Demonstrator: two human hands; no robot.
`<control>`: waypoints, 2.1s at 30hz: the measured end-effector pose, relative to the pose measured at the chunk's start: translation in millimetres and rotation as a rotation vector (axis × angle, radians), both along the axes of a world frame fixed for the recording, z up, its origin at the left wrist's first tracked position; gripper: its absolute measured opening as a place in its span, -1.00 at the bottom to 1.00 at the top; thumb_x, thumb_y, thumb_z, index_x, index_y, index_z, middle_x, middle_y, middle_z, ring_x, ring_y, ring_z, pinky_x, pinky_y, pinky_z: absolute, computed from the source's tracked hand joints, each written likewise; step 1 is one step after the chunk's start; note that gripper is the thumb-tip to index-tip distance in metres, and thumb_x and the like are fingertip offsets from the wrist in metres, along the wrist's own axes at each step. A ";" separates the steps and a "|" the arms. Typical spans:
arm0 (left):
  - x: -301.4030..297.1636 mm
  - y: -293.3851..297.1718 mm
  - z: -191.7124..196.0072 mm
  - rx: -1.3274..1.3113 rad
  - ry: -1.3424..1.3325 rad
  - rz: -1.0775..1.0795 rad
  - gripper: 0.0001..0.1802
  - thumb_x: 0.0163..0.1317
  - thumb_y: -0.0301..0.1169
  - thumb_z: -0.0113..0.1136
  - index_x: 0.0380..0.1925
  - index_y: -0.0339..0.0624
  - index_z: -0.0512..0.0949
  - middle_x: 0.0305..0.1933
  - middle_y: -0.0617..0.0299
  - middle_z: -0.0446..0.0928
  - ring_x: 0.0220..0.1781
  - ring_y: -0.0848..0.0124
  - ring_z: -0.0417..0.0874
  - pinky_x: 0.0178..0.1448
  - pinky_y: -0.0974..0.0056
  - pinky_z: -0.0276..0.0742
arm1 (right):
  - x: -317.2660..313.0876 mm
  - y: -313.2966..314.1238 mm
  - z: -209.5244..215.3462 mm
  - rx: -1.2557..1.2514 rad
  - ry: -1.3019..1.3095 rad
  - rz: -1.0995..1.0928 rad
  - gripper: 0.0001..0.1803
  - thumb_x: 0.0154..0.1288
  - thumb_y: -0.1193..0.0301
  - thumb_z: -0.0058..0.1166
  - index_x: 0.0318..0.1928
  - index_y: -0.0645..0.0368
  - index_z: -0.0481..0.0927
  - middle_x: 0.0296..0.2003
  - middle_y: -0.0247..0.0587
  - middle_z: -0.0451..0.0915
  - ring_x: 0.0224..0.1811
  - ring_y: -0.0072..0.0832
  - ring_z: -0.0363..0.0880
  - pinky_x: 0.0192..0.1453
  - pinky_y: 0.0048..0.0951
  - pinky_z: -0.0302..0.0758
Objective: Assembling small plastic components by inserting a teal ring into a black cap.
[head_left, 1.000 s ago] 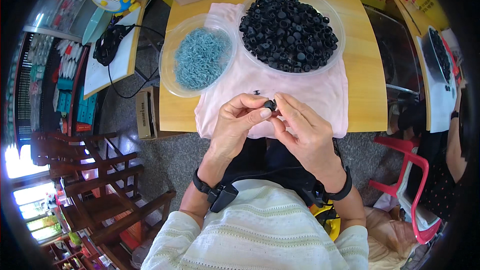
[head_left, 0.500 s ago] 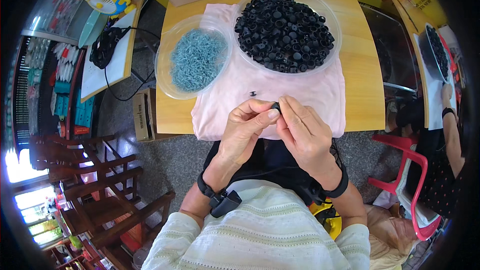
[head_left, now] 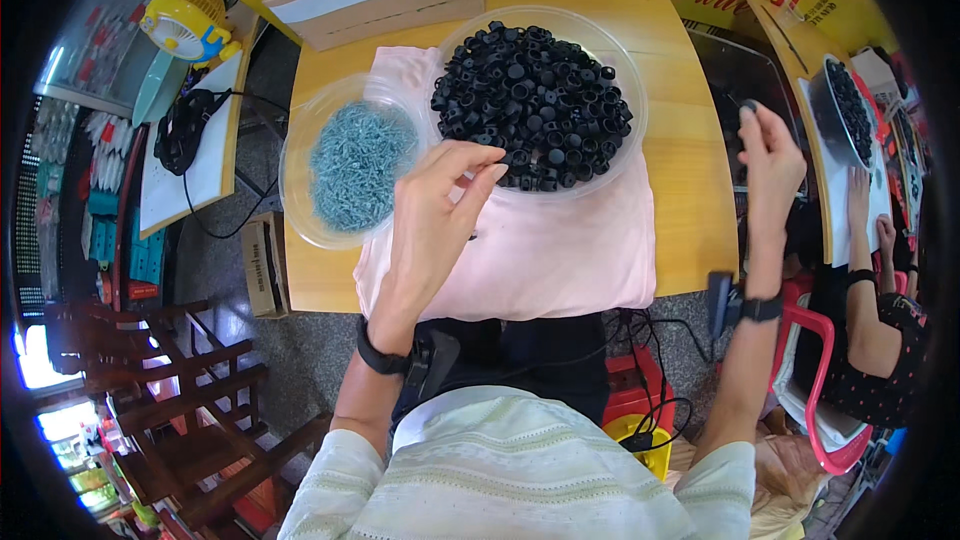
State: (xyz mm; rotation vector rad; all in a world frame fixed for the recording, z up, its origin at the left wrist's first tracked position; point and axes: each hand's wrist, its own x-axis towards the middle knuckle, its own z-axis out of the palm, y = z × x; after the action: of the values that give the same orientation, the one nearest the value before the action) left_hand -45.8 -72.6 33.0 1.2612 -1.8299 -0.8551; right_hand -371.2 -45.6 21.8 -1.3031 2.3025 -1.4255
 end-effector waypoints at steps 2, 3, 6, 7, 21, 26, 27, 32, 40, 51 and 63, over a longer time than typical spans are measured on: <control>-7.4 -14.3 -8.2 -0.126 -0.059 -0.072 -0.86 0.07 -0.54 0.25 -0.32 -0.26 0.62 -0.33 0.17 0.58 -0.31 0.33 0.55 -0.19 0.32 0.46 | -42.1 -4.6 -8.5 0.191 0.234 -0.097 -0.48 0.26 0.17 0.15 0.09 0.28 0.50 -0.24 -0.10 0.64 -0.30 -0.52 0.57 -0.22 -0.51 0.50; -11.4 -20.0 -12.0 -0.259 -0.126 -0.123 -0.85 0.04 -0.54 0.26 -0.33 -0.25 0.62 -0.36 0.16 0.56 -0.31 0.25 0.51 -0.20 0.26 0.45 | -45.9 -9.3 -9.5 0.304 0.442 -0.167 -0.43 0.26 0.16 0.15 0.15 0.27 0.45 -0.19 -0.08 0.63 -0.28 -0.49 0.58 -0.20 -0.49 0.51; -27.4 -27.5 -16.9 -0.289 -0.181 -0.127 -0.84 0.02 -0.53 0.26 -0.34 -0.24 0.61 -0.38 0.18 0.51 -0.26 0.20 0.45 -0.16 0.20 0.43 | -31.1 -4.3 -14.3 0.035 0.236 -0.041 -0.39 0.26 0.16 0.15 0.21 0.26 0.39 -0.10 -0.07 0.60 -0.24 -0.45 0.56 -0.14 -0.45 0.50; -31.2 -29.6 -17.6 -0.287 -0.183 -0.126 -0.84 0.02 -0.53 0.26 -0.34 -0.24 0.61 -0.38 0.18 0.51 -0.26 0.20 0.45 -0.16 0.20 0.43 | -11.6 0.1 -3.0 0.065 0.065 0.032 -0.42 0.26 0.19 0.14 0.18 0.29 0.42 -0.05 -0.06 0.58 -0.23 -0.45 0.55 -0.08 -0.45 0.48; -63.1 -43.1 -26.4 -0.343 -0.320 -0.219 -0.80 -0.01 -0.43 0.31 -0.34 -0.23 0.61 -0.35 0.20 0.50 -0.22 0.21 0.48 -0.14 0.22 0.43 | 100.7 18.6 -2.9 -0.020 -0.086 0.446 -0.82 0.14 0.53 0.18 -0.21 0.24 0.62 -0.39 -0.16 0.60 -0.46 -0.44 0.54 -0.39 -0.50 0.45; -50.2 -43.4 -32.3 -0.327 -0.164 -0.174 -0.82 0.01 -0.47 0.31 -0.34 -0.25 0.62 -0.34 0.16 0.54 -0.26 0.24 0.53 -0.21 0.29 0.46 | 114.1 20.8 -0.3 -0.064 -0.020 0.466 -0.84 0.13 0.52 0.19 -0.23 0.25 0.62 -0.40 -0.14 0.59 -0.47 -0.39 0.55 -0.39 -0.49 0.45; -43.0 -36.6 -33.3 -0.261 -0.086 -0.166 -0.82 0.01 -0.48 0.31 -0.34 -0.26 0.62 -0.34 0.15 0.55 -0.28 0.27 0.56 -0.24 0.32 0.46 | 121.4 27.5 -1.3 -0.051 -0.107 0.474 -0.84 0.14 0.52 0.19 -0.23 0.25 0.62 -0.39 -0.14 0.60 -0.47 -0.39 0.55 -0.39 -0.49 0.46; -10.8 -24.8 -31.6 0.212 0.315 -0.093 -0.85 0.19 -0.49 0.24 -0.27 -0.34 0.57 -0.24 0.22 0.60 -0.28 0.49 0.63 -0.17 0.41 0.56 | 145.0 28.0 10.2 -0.036 -0.245 0.565 -0.84 0.16 0.54 0.17 -0.21 0.26 0.62 -0.36 -0.13 0.60 -0.43 -0.43 0.57 -0.38 -0.51 0.48; 39.6 5.1 -35.4 0.470 0.723 -0.170 -0.84 0.24 -0.55 0.14 -0.19 -0.35 0.50 -0.19 0.09 0.60 -0.18 0.36 0.66 -0.09 0.34 0.58 | 191.0 30.9 -2.7 -0.058 -0.364 0.744 -0.78 0.15 0.60 0.15 -0.15 0.25 0.59 -0.35 -0.20 0.57 -0.39 -0.50 0.57 -0.39 -0.54 0.49; 69.0 46.4 -46.6 0.501 0.565 -0.073 -0.80 0.18 -0.61 0.18 -0.17 -0.35 0.54 -0.25 0.25 0.59 -0.19 0.52 0.61 -0.05 0.45 0.50 | 192.6 48.4 -20.5 0.029 -0.153 0.714 -0.79 0.12 0.62 0.15 -0.18 0.22 0.58 -0.34 -0.16 0.56 -0.40 -0.42 0.60 -0.35 -0.48 0.53; 67.1 44.5 -35.8 0.783 0.739 -0.340 -0.80 0.20 -0.53 0.20 -0.16 -0.30 0.59 -0.30 0.29 0.56 -0.30 0.55 0.54 -0.13 0.44 0.48 | 196.9 51.6 2.3 -0.056 -0.068 0.970 -0.66 0.06 0.59 0.20 -0.09 0.12 0.62 -0.39 -0.22 0.51 -0.40 -0.35 0.53 -0.36 -0.44 0.47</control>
State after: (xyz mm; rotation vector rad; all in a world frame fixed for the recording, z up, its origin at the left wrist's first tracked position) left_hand 21.3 -28.1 -2.9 0.8416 -1.1215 -2.0396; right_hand -174.3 5.9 24.1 -1.9296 1.2222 -1.1211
